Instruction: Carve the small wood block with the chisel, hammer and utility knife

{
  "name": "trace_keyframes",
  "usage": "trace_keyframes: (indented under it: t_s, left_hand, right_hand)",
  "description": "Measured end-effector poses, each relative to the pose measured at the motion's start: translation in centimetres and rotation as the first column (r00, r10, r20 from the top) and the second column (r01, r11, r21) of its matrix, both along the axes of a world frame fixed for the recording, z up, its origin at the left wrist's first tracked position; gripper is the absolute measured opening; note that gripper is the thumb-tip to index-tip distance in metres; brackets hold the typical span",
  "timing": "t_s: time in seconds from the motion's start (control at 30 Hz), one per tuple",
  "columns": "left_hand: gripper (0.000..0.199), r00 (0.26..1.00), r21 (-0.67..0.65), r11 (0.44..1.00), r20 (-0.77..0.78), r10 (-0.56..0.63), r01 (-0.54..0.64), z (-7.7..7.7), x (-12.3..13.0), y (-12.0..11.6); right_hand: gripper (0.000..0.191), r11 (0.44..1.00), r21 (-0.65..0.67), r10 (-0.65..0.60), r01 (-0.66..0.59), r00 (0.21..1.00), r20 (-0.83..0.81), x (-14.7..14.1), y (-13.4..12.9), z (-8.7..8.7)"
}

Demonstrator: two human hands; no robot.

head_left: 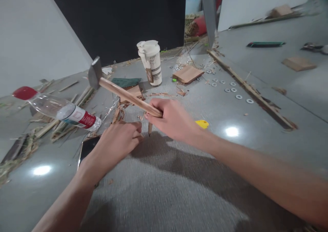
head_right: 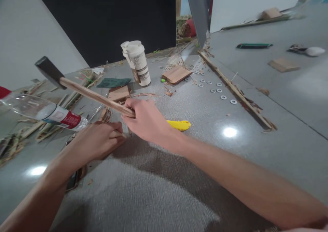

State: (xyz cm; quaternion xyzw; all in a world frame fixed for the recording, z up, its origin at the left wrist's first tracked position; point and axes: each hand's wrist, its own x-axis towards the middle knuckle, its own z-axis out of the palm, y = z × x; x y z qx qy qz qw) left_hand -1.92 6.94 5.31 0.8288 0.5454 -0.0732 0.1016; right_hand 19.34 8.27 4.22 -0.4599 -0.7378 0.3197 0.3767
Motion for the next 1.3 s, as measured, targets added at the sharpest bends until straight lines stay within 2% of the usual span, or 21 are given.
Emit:
trace_keyframes:
  t_s: [0.13, 0.27, 0.47, 0.73, 0.87, 0.97, 1.03, 1.17, 1.3]
  left_hand:
    - [0.017, 0.997, 0.018, 1.0, -0.079, 0.024, -0.022, -0.1, 0.4, 0.1]
    - [0.023, 0.992, -0.041, 0.998, -0.119, 0.047, -0.052, 0.4, 1.6, 0.4]
    - [0.025, 0.998, -0.085, 0.995, -0.051, 0.044, -0.048, 0.3, 2.3, 1.2]
    - [0.03, 0.996, -0.158, 0.985, 0.06, -0.06, 0.069, -0.4, 1.6, 1.4]
    - [0.033, 0.982, -0.125, 0.976, 0.083, -0.169, 0.179, -0.8, 0.9, 1.7]
    - [0.029, 0.949, -0.105, 0.944, 0.059, -0.309, 0.314, -0.9, 0.6, 1.9]
    - [0.027, 0.932, -0.095, 0.928, 0.068, -0.356, 0.361, -0.8, 0.6, 2.0]
    - [0.025, 0.963, -0.086, 0.968, 0.157, -0.22, 0.235, -0.8, 0.8, 1.8]
    - [0.025, 0.949, -0.068, 0.957, 0.163, -0.268, 0.282, -1.0, 0.6, 1.9]
  right_hand:
    - [0.032, 1.0, -0.01, 0.006, -0.006, 1.0, -0.016, -0.4, -0.2, -0.5]
    - [0.026, 0.999, -0.025, 0.018, -0.019, 0.999, -0.035, -0.6, -0.2, -1.1]
    - [0.027, 0.998, -0.063, 0.002, -0.005, 0.999, -0.044, -0.8, -0.1, -1.7]
    - [0.026, 0.998, -0.057, 0.006, -0.009, 0.998, -0.058, -0.7, -0.3, -1.4]
    - [0.026, 0.999, -0.047, 0.007, -0.01, 0.998, -0.058, -0.7, -0.4, -1.3]
    - [0.026, 0.999, -0.041, 0.016, -0.019, 0.998, -0.059, -0.8, -0.5, -1.3]
    - [0.025, 0.999, -0.04, 0.019, -0.022, 0.998, -0.06, -0.8, -0.6, -1.3]
    - [0.023, 0.999, -0.048, 0.012, -0.016, 0.998, -0.066, -0.7, -0.5, -1.4]
    - [0.022, 0.998, -0.064, 0.008, -0.012, 0.998, -0.068, -0.6, -0.3, -1.5]
